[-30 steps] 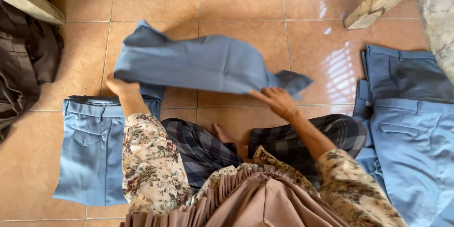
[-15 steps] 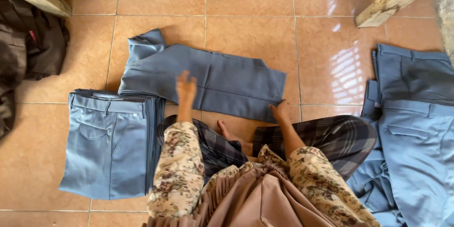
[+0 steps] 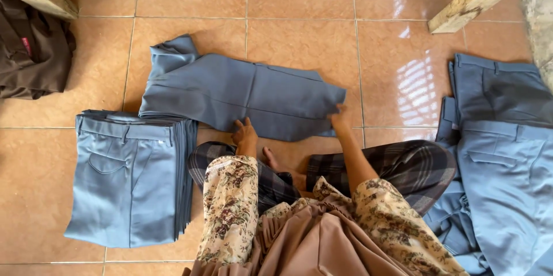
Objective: Folding blue trousers into neat rectangular stacks while sitting on the floor.
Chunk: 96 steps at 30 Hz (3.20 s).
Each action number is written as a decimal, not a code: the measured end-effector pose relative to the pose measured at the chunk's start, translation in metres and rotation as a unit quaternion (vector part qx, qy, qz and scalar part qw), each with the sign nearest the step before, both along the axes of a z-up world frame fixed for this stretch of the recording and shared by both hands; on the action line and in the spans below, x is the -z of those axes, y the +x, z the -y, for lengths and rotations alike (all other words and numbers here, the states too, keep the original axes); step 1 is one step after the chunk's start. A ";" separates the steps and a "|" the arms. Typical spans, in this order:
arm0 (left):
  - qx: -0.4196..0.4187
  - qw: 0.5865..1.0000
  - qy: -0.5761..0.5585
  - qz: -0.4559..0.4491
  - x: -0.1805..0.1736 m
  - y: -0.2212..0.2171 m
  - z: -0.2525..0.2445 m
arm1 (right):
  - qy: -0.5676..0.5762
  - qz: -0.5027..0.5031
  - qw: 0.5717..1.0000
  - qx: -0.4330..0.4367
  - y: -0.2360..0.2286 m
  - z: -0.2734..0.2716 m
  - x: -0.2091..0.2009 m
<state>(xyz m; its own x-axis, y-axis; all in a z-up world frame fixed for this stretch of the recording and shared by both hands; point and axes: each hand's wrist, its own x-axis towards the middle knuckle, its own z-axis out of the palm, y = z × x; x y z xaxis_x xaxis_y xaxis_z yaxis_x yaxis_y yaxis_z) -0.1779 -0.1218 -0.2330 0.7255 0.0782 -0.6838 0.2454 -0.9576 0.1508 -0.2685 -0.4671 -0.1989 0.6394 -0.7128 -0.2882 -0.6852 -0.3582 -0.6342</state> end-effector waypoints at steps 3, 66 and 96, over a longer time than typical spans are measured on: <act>0.034 0.999 0.010 0.036 -0.008 -0.004 0.000 | 0.239 0.196 0.950 0.051 0.054 -0.033 -0.127; 0.113 0.924 -0.347 0.115 0.052 -0.065 0.221 | 0.066 0.228 0.964 -0.116 0.027 -0.019 -0.271; -0.125 0.950 -0.164 0.236 -0.098 -0.058 0.075 | 0.411 0.118 0.903 0.045 -0.022 0.056 -0.105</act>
